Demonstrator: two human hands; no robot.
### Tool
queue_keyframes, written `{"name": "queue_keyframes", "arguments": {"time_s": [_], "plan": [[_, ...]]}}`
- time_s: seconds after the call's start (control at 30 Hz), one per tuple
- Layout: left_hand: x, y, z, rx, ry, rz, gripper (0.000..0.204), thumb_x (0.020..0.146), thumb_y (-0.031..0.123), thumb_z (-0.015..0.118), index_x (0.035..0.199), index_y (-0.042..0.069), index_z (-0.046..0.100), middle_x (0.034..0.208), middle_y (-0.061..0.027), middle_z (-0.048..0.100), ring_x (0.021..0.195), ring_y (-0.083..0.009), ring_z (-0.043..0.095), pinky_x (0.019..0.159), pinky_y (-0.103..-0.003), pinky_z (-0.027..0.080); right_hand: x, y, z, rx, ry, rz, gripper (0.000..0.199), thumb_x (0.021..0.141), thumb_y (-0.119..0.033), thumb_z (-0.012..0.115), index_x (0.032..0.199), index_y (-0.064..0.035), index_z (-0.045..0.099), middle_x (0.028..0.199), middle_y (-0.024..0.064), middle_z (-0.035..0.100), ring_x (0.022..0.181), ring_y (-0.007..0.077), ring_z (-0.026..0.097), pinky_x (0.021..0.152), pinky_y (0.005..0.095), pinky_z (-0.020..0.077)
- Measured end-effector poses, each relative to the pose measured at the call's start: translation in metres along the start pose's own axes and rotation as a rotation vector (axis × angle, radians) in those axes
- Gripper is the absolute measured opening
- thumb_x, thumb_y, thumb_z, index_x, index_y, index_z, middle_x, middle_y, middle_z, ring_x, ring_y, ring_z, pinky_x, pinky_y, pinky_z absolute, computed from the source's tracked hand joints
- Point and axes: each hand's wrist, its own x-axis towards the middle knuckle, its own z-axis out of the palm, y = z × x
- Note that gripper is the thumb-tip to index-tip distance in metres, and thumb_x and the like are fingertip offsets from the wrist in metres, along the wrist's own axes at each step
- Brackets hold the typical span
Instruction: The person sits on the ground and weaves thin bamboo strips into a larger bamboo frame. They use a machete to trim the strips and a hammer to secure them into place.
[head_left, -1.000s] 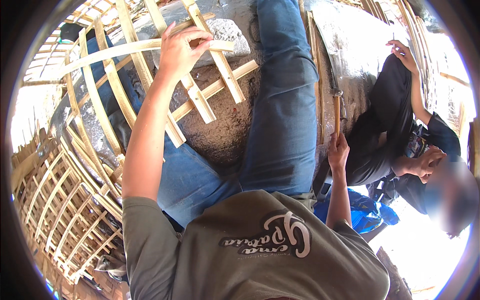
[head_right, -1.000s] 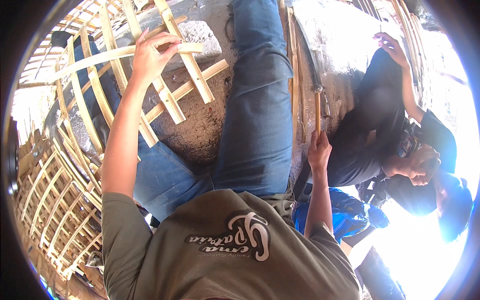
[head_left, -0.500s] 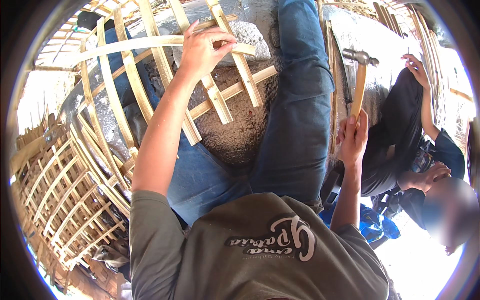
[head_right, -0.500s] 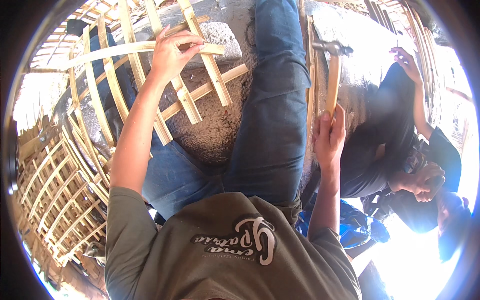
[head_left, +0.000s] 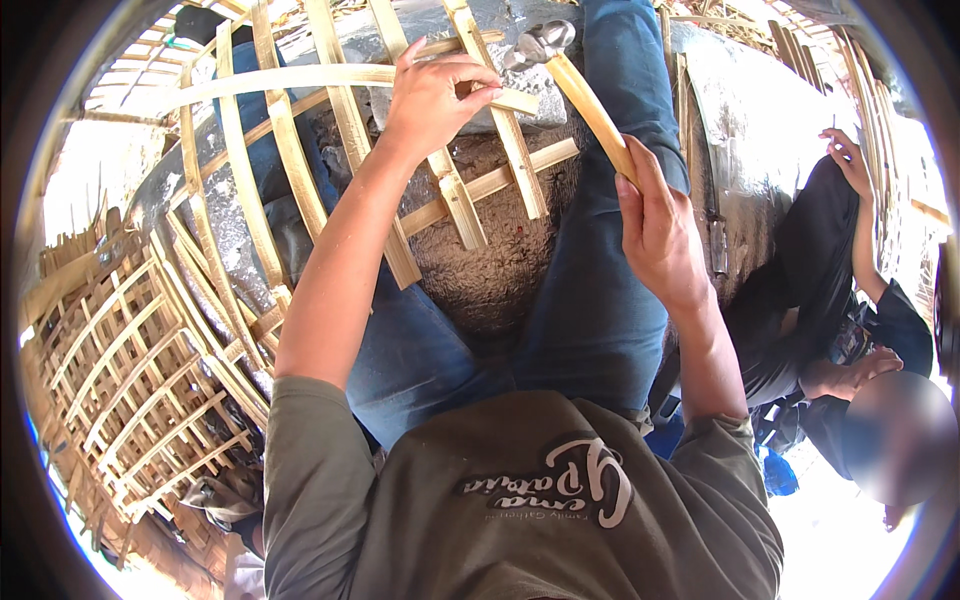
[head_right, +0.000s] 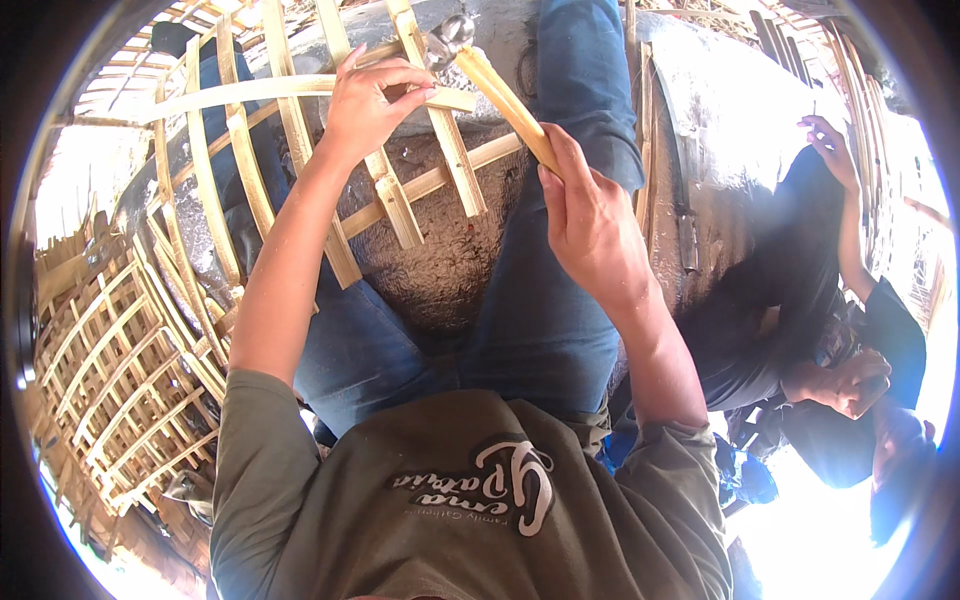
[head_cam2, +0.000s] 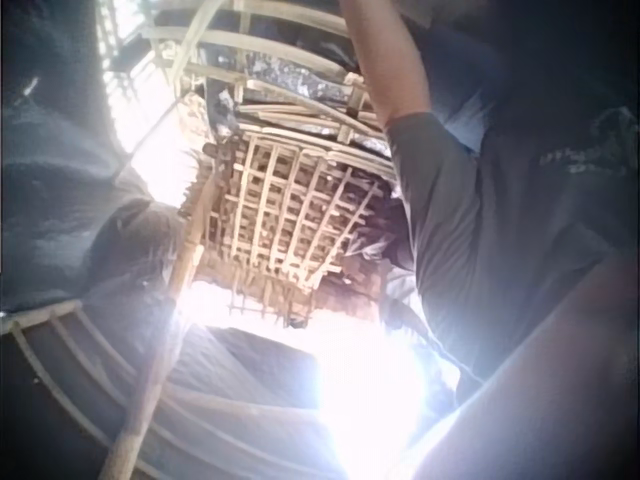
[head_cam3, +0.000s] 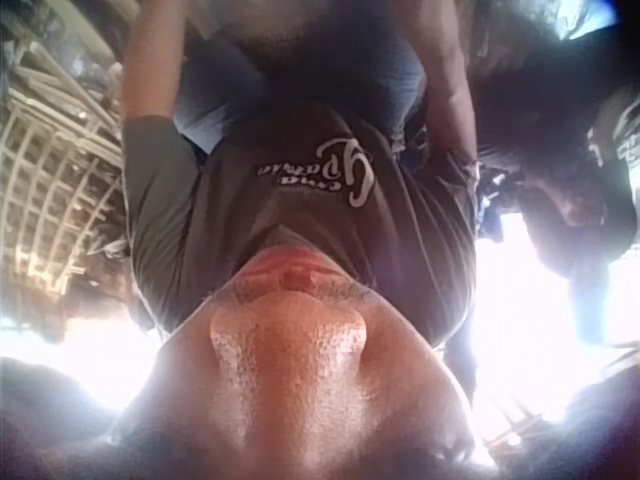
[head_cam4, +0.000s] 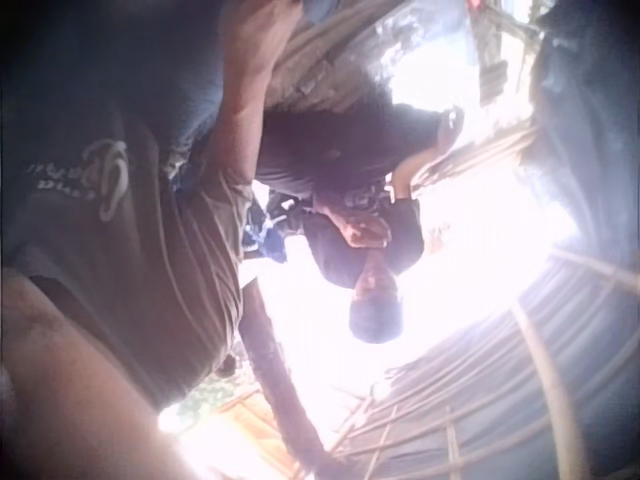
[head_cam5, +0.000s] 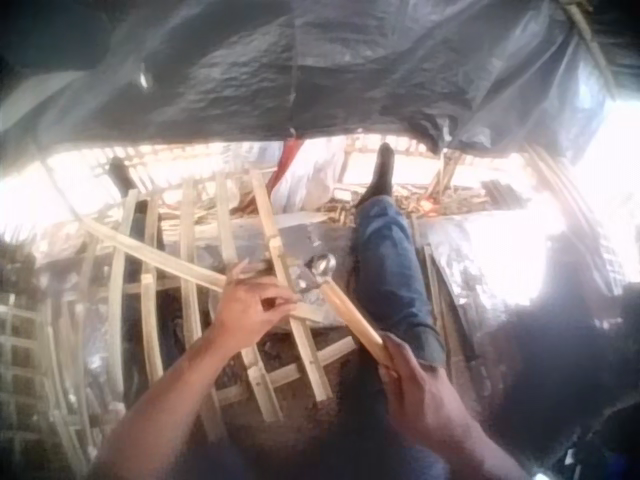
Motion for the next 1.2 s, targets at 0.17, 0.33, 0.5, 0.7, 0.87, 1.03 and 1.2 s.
{"name": "queue_keyframes", "arguments": {"time_s": [0.17,0.33,0.5,0.7,0.87,1.03,1.2], "plan": [[-0.003,-0.003,0.003,0.012,0.057,0.04,0.015,0.092,0.037,0.073,0.093,0.024,0.079,0.1,0.0055,0.076,0.103,-0.0146,0.069,0.124,-0.05,0.021,0.003,0.005,0.002,0.063,-0.096,0.07,0.03,0.104,-0.011,0.055,0.133,-0.002,0.051,0.081,0.0229,0.066,0.066,0.0388,0.067,0.057,0.0431,0.0504],[-0.002,-0.005,0.006,-0.003,0.052,0.042,0.015,0.092,0.037,0.073,0.093,0.024,0.08,0.102,0.0055,0.077,0.103,-0.014,0.069,0.123,-0.048,0.022,0.005,0.004,0.008,1.044,-0.249,0.346,0.029,0.108,-0.016,0.049,0.133,-0.0021,0.046,0.079,0.0068,0.057,0.05,0.0143,0.05,0.049,0.0269,0.0441],[0.0,0.001,0.0,0.025,-0.035,-0.022,0.018,0.091,0.037,0.074,0.098,0.022,0.08,0.106,0.0043,0.077,0.114,-0.014,0.066,0.125,-0.048,0.022,0.017,0.002,-0.001,0.786,-0.298,0.442,0.025,0.11,-0.024,0.048,0.124,-0.0025,0.049,0.076,0.0013,0.052,0.053,0.0076,0.048,0.052,0.024,0.0424],[-0.001,0.001,0.0,0.035,-0.01,-0.002,0.018,0.092,0.039,0.073,0.097,0.022,0.079,0.105,0.0052,0.076,0.11,-0.0135,0.067,0.125,-0.047,0.021,0.021,0.002,-0.001,0.207,-0.055,0.131,0.012,0.105,-0.012,0.053,0.111,-0.0011,0.054,0.066,0.0173,0.06,0.059,0.0325,0.065,0.056,0.0398,0.0466],[-0.002,0.002,-0.003,0.046,-0.078,-0.067,0.019,0.092,0.04,0.073,0.096,0.022,0.079,0.105,0.0045,0.076,0.111,-0.0134,0.067,0.125,-0.047,0.02,0.031,0.004,0.004,0.014,-0.06,-0.001,0.011,0.104,-0.013,0.057,0.108,-0.0034,0.055,0.07,0.0226,0.061,0.067,0.043,0.066,0.058,0.0475,0.0473],[0.0,0.004,-0.001,0.036,0.012,0.001,0.021,0.091,0.041,0.074,0.096,0.022,0.08,0.107,0.0043,0.076,0.11,-0.0145,0.067,0.125,-0.046,0.022,0.033,0.009,0.008,-0.05,-0.053,-0.049,0.012,0.104,-0.016,0.058,0.105,-0.005,0.052,0.068,0.0222,0.062,0.063,0.0421,0.066,0.055,0.05,0.0477],[0.0,-0.001,-0.001,0.056,-0.005,0.007,0.021,0.091,0.041,0.073,0.096,0.022,0.08,0.107,0.0049,0.076,0.109,-0.0141,0.068,0.125,-0.046,0.022,0.036,0.009,0.012,-0.065,-0.054,-0.035,0.013,0.104,-0.018,0.057,0.104,-0.0061,0.051,0.065,0.0206,0.063,0.061,0.0418,0.066,0.052,0.0504,0.0482]]}}
